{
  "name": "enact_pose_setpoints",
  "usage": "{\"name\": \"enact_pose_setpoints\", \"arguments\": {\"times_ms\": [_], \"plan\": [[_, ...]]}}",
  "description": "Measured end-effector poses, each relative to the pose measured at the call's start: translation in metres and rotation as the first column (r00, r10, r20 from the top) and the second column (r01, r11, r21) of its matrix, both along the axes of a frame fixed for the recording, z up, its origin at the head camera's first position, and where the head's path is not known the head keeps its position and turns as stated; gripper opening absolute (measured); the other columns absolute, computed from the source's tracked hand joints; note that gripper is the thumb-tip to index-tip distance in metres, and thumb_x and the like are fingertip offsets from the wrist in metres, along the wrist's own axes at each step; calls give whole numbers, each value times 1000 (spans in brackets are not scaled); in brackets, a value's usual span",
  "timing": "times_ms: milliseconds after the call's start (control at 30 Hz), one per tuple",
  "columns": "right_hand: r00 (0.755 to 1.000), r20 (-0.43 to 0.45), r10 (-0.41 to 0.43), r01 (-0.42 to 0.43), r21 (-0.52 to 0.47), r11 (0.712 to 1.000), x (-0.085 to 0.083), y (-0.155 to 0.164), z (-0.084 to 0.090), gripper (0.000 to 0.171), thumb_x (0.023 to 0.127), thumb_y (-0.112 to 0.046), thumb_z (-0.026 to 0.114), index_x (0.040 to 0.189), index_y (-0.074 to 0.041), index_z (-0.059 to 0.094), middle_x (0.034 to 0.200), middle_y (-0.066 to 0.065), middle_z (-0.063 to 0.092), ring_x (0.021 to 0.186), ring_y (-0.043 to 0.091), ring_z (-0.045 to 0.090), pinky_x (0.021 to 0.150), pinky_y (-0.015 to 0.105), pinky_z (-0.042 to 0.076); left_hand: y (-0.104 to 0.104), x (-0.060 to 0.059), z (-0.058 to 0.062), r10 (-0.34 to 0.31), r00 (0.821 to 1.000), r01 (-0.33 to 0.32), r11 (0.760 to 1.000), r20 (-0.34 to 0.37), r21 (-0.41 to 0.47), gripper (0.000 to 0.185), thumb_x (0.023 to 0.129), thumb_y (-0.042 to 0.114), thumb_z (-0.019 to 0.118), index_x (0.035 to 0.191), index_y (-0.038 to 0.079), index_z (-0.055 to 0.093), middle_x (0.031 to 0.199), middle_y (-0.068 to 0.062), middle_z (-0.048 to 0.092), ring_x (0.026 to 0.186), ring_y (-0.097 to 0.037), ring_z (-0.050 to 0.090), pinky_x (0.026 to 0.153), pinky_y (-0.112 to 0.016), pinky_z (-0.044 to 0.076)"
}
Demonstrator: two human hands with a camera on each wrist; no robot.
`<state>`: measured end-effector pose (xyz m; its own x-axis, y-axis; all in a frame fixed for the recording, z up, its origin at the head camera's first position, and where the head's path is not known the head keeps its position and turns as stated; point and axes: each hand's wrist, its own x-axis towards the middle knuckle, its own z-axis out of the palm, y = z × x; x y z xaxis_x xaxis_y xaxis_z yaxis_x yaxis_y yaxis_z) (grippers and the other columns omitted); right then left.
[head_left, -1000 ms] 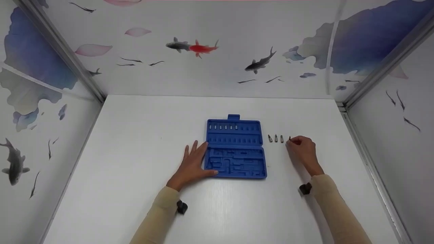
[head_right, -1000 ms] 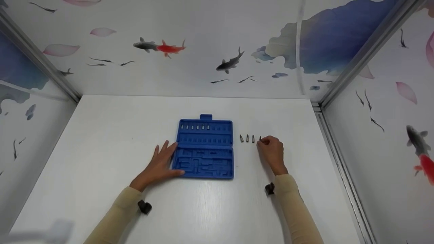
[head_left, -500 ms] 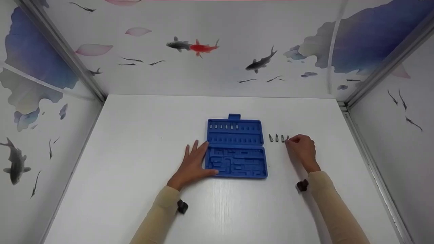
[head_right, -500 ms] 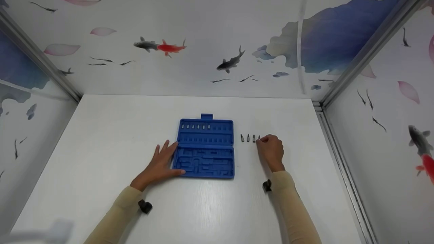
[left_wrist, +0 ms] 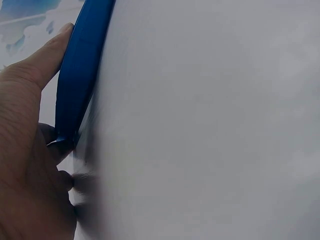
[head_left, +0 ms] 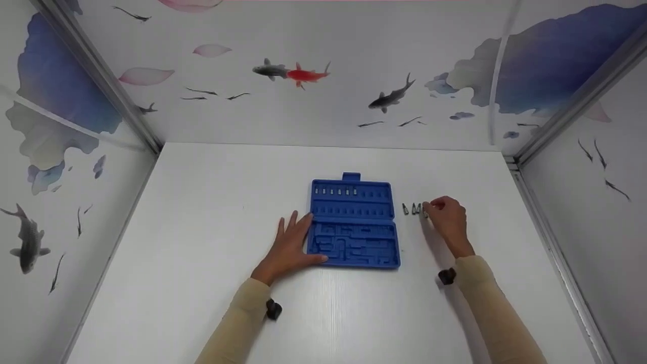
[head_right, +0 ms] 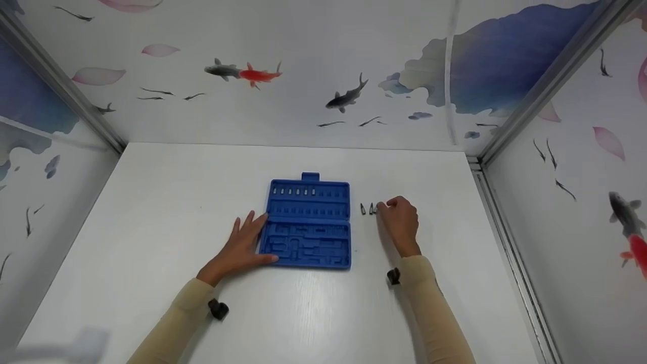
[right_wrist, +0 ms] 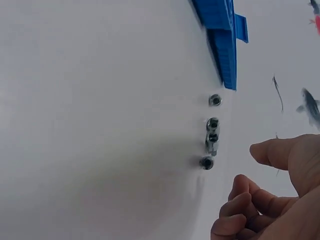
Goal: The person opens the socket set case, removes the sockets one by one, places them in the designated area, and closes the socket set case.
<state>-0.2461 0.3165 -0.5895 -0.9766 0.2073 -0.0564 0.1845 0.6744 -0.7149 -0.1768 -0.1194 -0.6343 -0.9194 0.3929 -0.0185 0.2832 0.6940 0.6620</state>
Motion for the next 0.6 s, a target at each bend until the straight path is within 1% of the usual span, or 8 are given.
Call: {"name": "enact_pose_setpoints", "arguments": {"times_ms": [133,300,467,600], "plan": [[996,-45,78,-79,-20,997,-3,-20,5,34,107,-29,70,119,3,75,106,18,73,90,27,63,74,34,53,-1,-1,-1,-1,1000,1,1000,4,-7,127,86,74,80,177,10,19,183,-7,23,171,-34,-2,135,-56,-14],[985,-82,153,-156,-31,987,-8,-48,8,27,106,-22,72,116,3,77,106,17,74,93,29,62,82,37,52,0,0,-2,2,1000,-2,1000,3,-12,127,86,76,80,178,12,19,183,-6,23,172,-33,-2,135,-55,-14],[968,-119,221,-231,-74,970,-11,-72,10,21,105,-17,73,113,2,77,102,16,74,91,28,64,81,37,53,0,0,-2,4,1000,-4,1000,5,-14,128,85,78,78,178,13,18,183,-5,22,172,-32,-3,135,-53,-14],[958,-131,254,-267,-92,959,-15,-88,12,18,105,-16,74,112,0,78,102,15,75,90,27,65,78,38,54,1,0,-2,8,1000,-8,1000,5,-11,128,85,79,78,178,13,19,183,-5,23,172,-31,-2,135,-53,-14]]}}
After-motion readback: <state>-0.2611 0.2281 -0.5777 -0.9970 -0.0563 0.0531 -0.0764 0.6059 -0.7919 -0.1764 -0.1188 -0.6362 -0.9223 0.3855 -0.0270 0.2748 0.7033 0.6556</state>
